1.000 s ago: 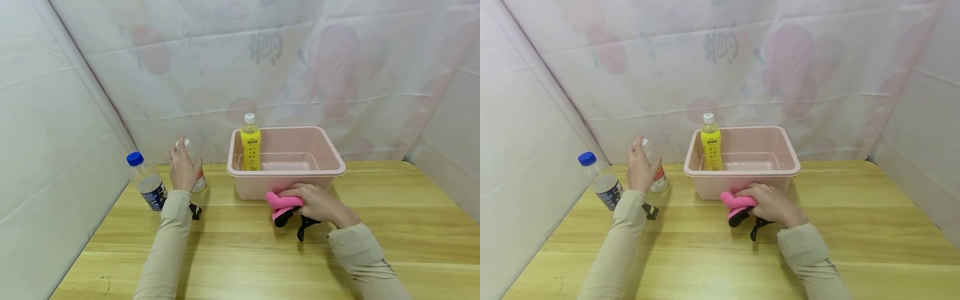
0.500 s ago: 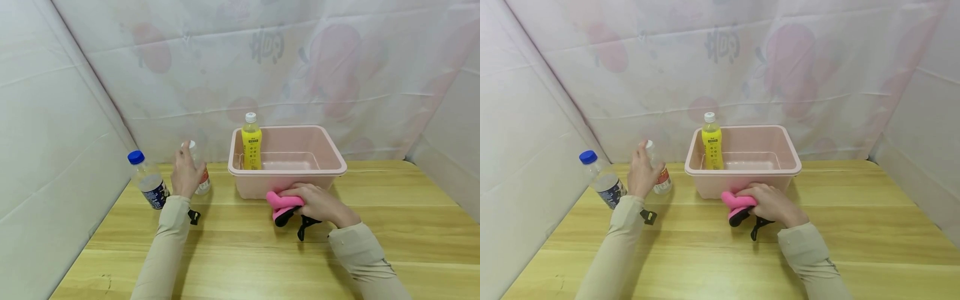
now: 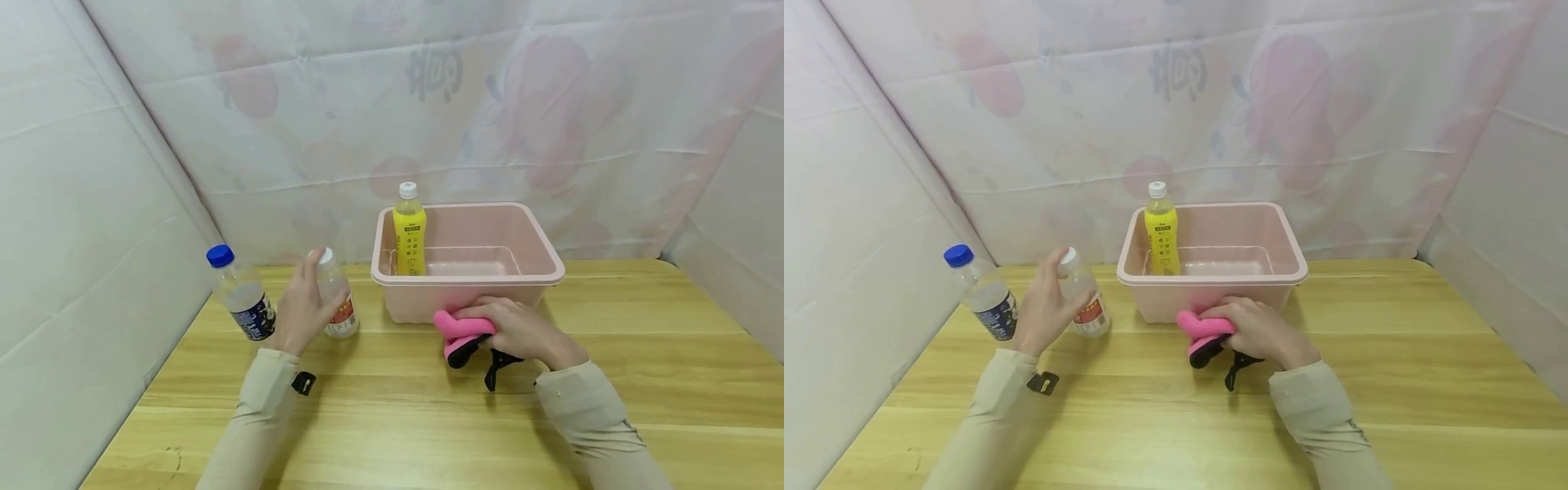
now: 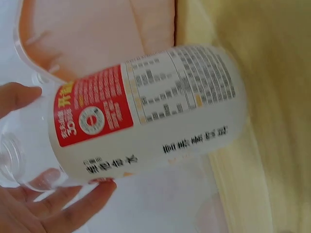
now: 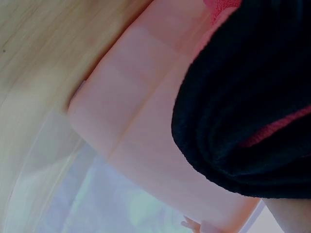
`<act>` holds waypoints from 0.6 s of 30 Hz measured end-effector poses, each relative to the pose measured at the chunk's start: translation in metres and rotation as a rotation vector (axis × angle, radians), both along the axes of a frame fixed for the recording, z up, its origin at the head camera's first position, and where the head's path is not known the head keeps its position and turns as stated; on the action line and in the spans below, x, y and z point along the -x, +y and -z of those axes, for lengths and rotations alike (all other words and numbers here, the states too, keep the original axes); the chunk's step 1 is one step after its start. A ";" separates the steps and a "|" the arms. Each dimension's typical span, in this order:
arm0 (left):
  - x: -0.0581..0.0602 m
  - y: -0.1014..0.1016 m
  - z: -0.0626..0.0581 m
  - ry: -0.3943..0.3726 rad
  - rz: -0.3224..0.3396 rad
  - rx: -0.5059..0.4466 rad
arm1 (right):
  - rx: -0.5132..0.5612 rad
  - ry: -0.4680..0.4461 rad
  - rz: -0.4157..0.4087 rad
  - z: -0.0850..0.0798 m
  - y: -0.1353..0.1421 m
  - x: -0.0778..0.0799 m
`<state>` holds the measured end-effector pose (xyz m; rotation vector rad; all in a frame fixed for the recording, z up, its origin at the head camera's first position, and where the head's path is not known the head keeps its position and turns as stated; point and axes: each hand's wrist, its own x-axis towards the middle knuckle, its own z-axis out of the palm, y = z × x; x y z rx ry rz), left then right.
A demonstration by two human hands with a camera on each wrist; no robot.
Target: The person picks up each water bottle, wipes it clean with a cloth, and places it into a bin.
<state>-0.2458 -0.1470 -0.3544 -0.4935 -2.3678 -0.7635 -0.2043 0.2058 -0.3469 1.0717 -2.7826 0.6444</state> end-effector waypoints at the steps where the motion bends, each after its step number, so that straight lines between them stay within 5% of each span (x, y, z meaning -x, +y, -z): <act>1: -0.004 0.000 0.001 0.014 0.021 0.010 | 0.000 0.000 -0.002 0.000 0.000 0.000; 12: -0.032 0.011 0.003 0.085 0.216 0.048 | -0.005 -0.017 0.005 -0.001 -0.002 -0.001; 18: -0.041 0.029 0.003 0.105 0.379 0.075 | 0.006 0.010 -0.011 -0.002 -0.002 -0.002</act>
